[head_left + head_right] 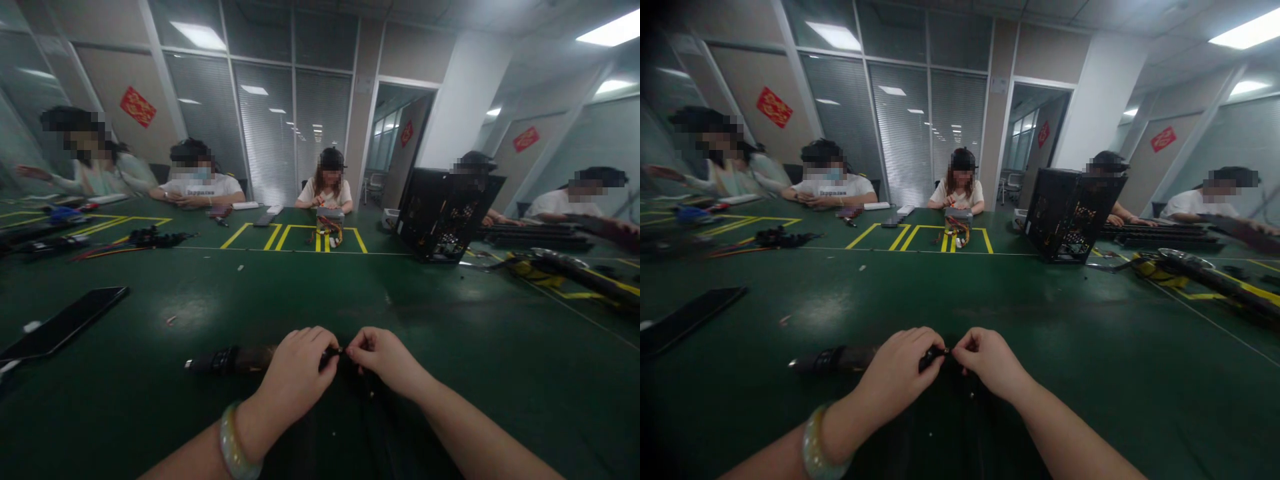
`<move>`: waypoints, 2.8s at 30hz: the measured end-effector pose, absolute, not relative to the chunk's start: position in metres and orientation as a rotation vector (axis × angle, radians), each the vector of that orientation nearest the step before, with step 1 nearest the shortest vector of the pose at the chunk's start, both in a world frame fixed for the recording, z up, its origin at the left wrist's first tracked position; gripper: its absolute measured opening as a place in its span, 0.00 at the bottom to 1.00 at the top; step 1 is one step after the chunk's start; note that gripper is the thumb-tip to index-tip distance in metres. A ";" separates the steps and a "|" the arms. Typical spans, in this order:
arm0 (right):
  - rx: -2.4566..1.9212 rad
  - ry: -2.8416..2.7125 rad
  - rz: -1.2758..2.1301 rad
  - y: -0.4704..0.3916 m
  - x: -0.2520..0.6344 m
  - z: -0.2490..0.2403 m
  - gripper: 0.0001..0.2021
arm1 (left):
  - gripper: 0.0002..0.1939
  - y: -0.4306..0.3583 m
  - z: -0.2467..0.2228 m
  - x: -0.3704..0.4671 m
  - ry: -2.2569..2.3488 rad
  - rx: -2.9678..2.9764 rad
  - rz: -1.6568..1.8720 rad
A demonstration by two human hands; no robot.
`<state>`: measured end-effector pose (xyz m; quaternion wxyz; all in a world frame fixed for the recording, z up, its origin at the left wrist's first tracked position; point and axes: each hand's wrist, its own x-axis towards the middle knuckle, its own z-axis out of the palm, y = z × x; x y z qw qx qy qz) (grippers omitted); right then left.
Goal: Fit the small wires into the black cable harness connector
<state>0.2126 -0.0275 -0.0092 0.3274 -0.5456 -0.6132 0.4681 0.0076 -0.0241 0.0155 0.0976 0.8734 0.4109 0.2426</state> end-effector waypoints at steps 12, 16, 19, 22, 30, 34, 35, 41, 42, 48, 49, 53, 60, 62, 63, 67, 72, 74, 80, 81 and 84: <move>-1.381 -1.596 1.248 -0.028 0.208 -0.014 0.06 | 0.04 -0.021 0.014 0.007 1.212 2.590 0.712; -1.411 -1.633 1.252 -0.028 0.208 -0.012 0.06 | 0.05 -0.020 0.012 0.008 1.211 2.606 0.705; -1.437 -1.655 1.213 -0.028 0.209 -0.011 0.06 | 0.05 -0.020 0.012 0.007 1.188 2.612 0.702; -1.443 -1.686 1.157 -0.028 0.210 -0.012 0.05 | 0.05 -0.021 0.013 0.006 1.197 2.599 0.722; -1.398 -1.712 1.102 -0.028 0.208 -0.014 0.03 | 0.03 -0.022 0.015 0.007 1.219 2.569 0.714; -1.400 -1.747 1.042 -0.030 0.207 -0.011 0.02 | 0.04 -0.021 0.015 0.008 1.223 2.592 0.719; -1.404 -1.769 1.009 -0.030 0.207 -0.009 0.01 | 0.04 -0.021 0.015 0.008 1.224 2.599 0.715; -1.436 -1.969 0.700 -0.033 0.206 0.008 0.03 | 0.03 -0.021 0.013 0.008 1.243 2.586 0.704; -1.439 -1.986 0.671 -0.034 0.206 0.009 0.04 | 0.03 -0.021 0.014 0.008 1.240 2.585 0.704; -1.436 -2.043 0.617 -0.034 0.206 0.014 0.04 | 0.03 -0.022 0.016 0.007 1.226 2.581 0.709; -1.438 -2.049 0.612 -0.034 0.206 0.014 0.04 | 0.03 -0.022 0.016 0.007 1.218 2.586 0.708; -1.450 -2.046 0.638 -0.033 0.205 0.015 0.04 | 0.05 -0.021 0.014 0.007 1.208 2.592 0.720; -1.453 -1.997 0.683 -0.033 0.205 0.012 0.03 | 0.06 -0.022 0.015 0.008 1.214 2.611 0.709; -1.453 -1.990 0.689 -0.033 0.205 0.011 0.03 | 0.05 -0.022 0.016 0.008 1.225 2.601 0.718; -1.455 -1.987 0.693 -0.033 0.205 0.011 0.03 | 0.04 -0.023 0.016 0.008 1.229 2.598 0.723; -1.461 -1.989 0.692 -0.032 0.204 0.012 0.03 | 0.04 -0.023 0.015 0.008 1.225 2.611 0.721; -1.475 -1.983 0.710 -0.033 0.204 0.012 0.03 | 0.07 -0.021 0.014 0.008 1.221 2.625 0.720; -1.473 -1.976 0.711 -0.032 0.205 0.011 0.03 | 0.06 -0.022 0.014 0.008 1.219 2.628 0.717; -1.474 -1.965 0.739 -0.032 0.206 0.008 0.02 | 0.06 -0.022 0.016 0.008 1.230 2.649 0.702; -1.472 -1.963 0.744 -0.032 0.206 0.008 0.02 | 0.07 -0.021 0.016 0.007 1.221 2.653 0.700; -1.464 -1.951 0.743 -0.032 0.206 0.008 0.02 | 0.07 -0.021 0.015 0.007 1.203 2.651 0.712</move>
